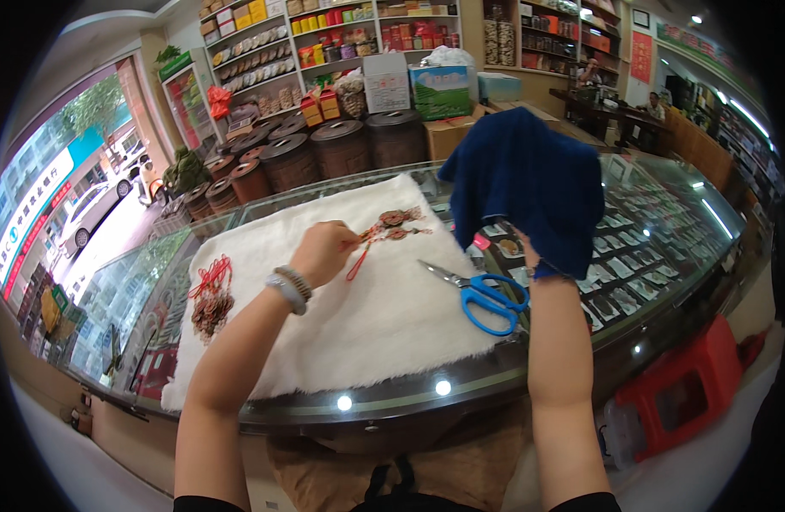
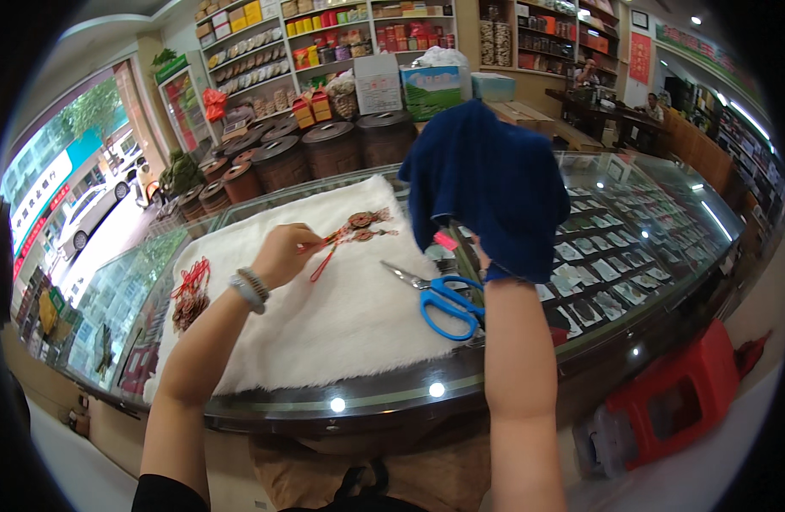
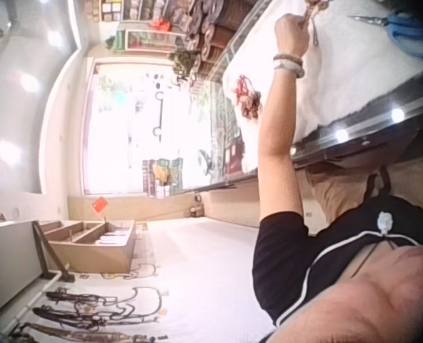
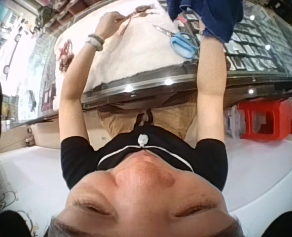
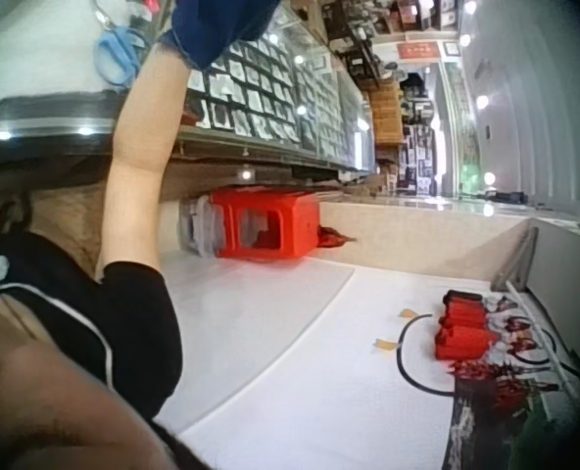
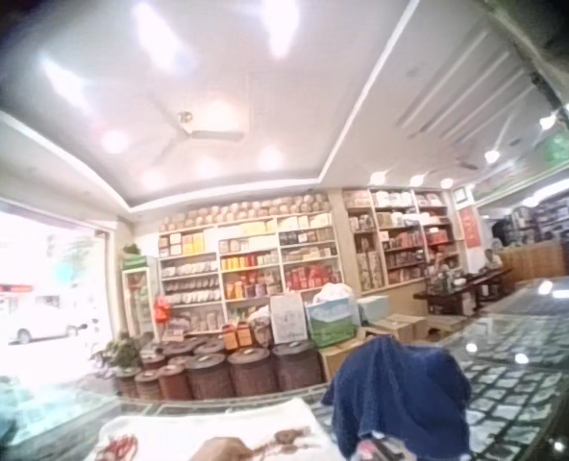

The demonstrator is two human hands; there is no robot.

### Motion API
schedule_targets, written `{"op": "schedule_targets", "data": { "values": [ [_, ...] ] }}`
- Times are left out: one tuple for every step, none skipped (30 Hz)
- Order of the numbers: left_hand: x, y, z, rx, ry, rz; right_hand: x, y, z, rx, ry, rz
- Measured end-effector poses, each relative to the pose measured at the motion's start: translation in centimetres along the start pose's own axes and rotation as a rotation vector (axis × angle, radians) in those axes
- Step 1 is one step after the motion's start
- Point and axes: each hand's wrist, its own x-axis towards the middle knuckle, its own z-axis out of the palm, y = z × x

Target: The person assembles beaded keychains by threading small wooden beads onto red cords, tying knots, and trimming excess cord with scissors. The person uses a blue cloth to hold the work and a lighter to seal the cord ends. Finished keychains are placed on a white cloth on the counter.

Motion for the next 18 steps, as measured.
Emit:
{"op": "schedule_targets", "data": {
  "values": [
    [1.6, 0.6, 1.5, 0.029, -0.019, 0.072, 0.2, -0.1, 0.1, -0.001, 0.007, -0.006],
    [2.7, 1.3, 3.2, -0.052, 0.011, 0.034, 0.3, -0.2, 0.1, 0.0, 0.014, -0.016],
    [3.7, 1.6, 4.3, 0.045, 0.006, 0.044, 0.5, -0.4, 0.2, -0.001, 0.016, -0.023],
    [4.8, 1.9, 5.4, 0.111, -0.001, 0.061, 0.7, -0.6, 0.4, 0.003, 0.02, -0.033],
    [5.7, 2.1, 6.3, 0.173, -0.007, 0.088, 0.9, -0.9, 0.7, 0.005, 0.026, -0.047],
    [6.2, 2.2, 7.1, 0.225, -0.008, 0.111, 1.2, -1.0, 0.9, 0.007, 0.033, -0.061],
    [6.7, 2.0, 7.4, 0.191, -0.05, 0.089, 1.4, -1.3, 1.3, 0.013, 0.038, -0.072],
    [6.8, 1.9, 7.8, 0.157, -0.038, 0.053, 1.5, -1.2, 1.4, 0.012, 0.04, -0.077],
    [7.0, 1.7, 7.8, 0.173, -0.054, 0.067, 1.5, -1.3, 1.7, 0.015, 0.044, -0.087],
    [7.0, 1.6, 7.8, 0.199, -0.102, -0.021, 1.6, -1.3, 2.0, 0.021, 0.047, -0.091],
    [7.0, 1.5, 7.8, 0.17, -0.092, -0.089, 1.6, -1.5, 2.3, 0.019, 0.084, -0.128],
    [7.0, 1.5, 7.5, 0.056, -0.08, -0.123, 1.4, -1.5, 2.7, 0.004, 0.152, -0.195],
    [6.8, 1.5, 7.2, 0.048, -0.058, -0.1, 1.3, -1.7, 3.2, 0.035, 0.153, -0.212],
    [6.9, 1.7, 7.0, 0.018, -0.106, -0.151, 1.2, -1.8, 3.8, 0.087, 0.083, -0.172],
    [6.7, 1.9, 6.6, -0.006, -0.15, -0.209, 1.1, -1.9, 4.4, 0.206, 0.063, -0.128],
    [6.4, 2.4, 6.3, -0.022, -0.145, -0.189, 1.2, -2.5, 5.3, 0.31, 0.127, -0.128],
    [6.0, 2.9, 5.7, -0.037, -0.139, -0.171, 1.4, -3.2, 6.1, 0.416, 0.191, -0.129],
    [5.5, 3.4, 5.0, -0.055, -0.148, -0.181, 1.1, -3.2, 6.6, 0.461, 0.124, -0.092]
  ]
}}
